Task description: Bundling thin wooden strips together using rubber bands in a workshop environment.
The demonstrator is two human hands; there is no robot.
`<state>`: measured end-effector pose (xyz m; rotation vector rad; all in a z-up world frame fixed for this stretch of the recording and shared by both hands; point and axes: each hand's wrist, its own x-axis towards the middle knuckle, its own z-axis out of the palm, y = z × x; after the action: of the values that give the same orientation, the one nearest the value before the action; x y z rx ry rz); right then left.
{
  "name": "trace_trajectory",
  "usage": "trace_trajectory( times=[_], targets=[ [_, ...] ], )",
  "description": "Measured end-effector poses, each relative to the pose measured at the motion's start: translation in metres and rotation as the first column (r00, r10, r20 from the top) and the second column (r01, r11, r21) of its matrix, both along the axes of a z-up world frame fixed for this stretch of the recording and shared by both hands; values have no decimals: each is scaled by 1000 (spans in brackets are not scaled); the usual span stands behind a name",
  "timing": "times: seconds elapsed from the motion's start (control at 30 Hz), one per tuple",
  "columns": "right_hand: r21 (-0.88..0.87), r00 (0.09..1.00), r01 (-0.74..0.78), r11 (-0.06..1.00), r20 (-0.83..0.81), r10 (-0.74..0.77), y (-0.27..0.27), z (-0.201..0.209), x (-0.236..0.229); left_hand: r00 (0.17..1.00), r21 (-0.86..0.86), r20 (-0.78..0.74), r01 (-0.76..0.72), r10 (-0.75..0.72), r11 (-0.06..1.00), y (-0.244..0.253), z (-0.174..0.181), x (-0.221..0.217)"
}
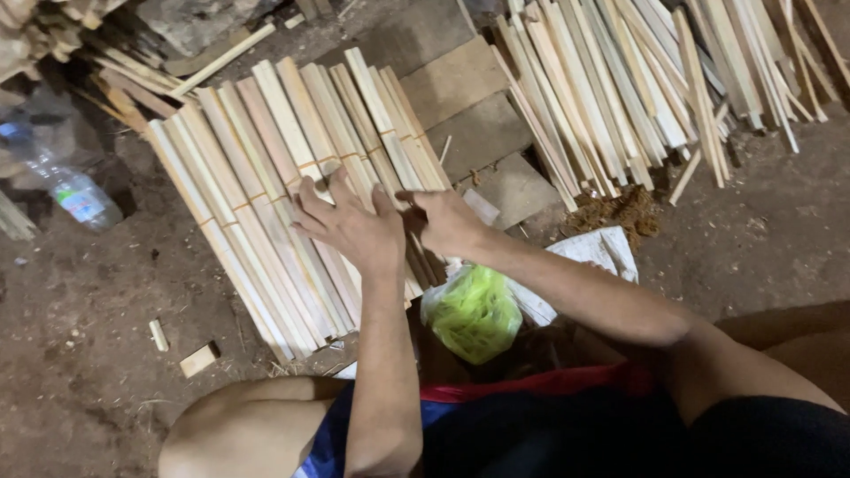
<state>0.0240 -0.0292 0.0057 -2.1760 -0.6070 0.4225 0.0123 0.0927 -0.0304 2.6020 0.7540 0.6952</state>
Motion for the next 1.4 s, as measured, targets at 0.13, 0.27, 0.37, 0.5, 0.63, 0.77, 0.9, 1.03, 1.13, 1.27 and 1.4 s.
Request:
trace_trajectory(
  times=[0.13,0.27,0.37,0.5,0.63,0.77,0.9,1.03,1.13,1.27,1.4],
  targets=[
    [211,953,283,936,47,-299,-23,-15,18,878,-194,436,303,-195,933,-28,22,-5],
    [441,858,425,790,80,-507,-42,3,16,986,-938,79,124,-150,323,-90,64,0],
    [433,896,222,874,263,-358,-47,-14,9,970,-978,200,189,-141,-87,-96,60,1],
    [395,795,-72,916,577,-186,-89,-81,45,946,-734,322,228,-32,-640,-91,28,5],
    [-4,836,529,849,175,-520,-155,-164,73,860,-852,391,203,-328,-482,-82,-23,8],
    [-400,784,612,683,192,-590,-203,-180,81,859,-940,304,202,-411,-274,-93,-36,5],
    [-437,794,545,715,-6,-608,-202,-177,71,876,-971,229,177,-425,-159,-107,-50,0],
    [-486,806,500,717,-41,-590,-199,-176,72,867,-977,213,178,-451,-121,-110,-54,-3],
    [-506,839,459,730,-24,-544,-208,-198,81,866,-980,197,162,-459,-114,-111,-58,-4],
    [-383,867,479,790,64,-494,-214,-204,81,862,-982,188,163,-471,-92,-108,-56,-6],
    [-204,826,564,800,137,-547,-220,-212,76,868,-985,165,168,-469,-35,-106,-41,-5]
  ],
)
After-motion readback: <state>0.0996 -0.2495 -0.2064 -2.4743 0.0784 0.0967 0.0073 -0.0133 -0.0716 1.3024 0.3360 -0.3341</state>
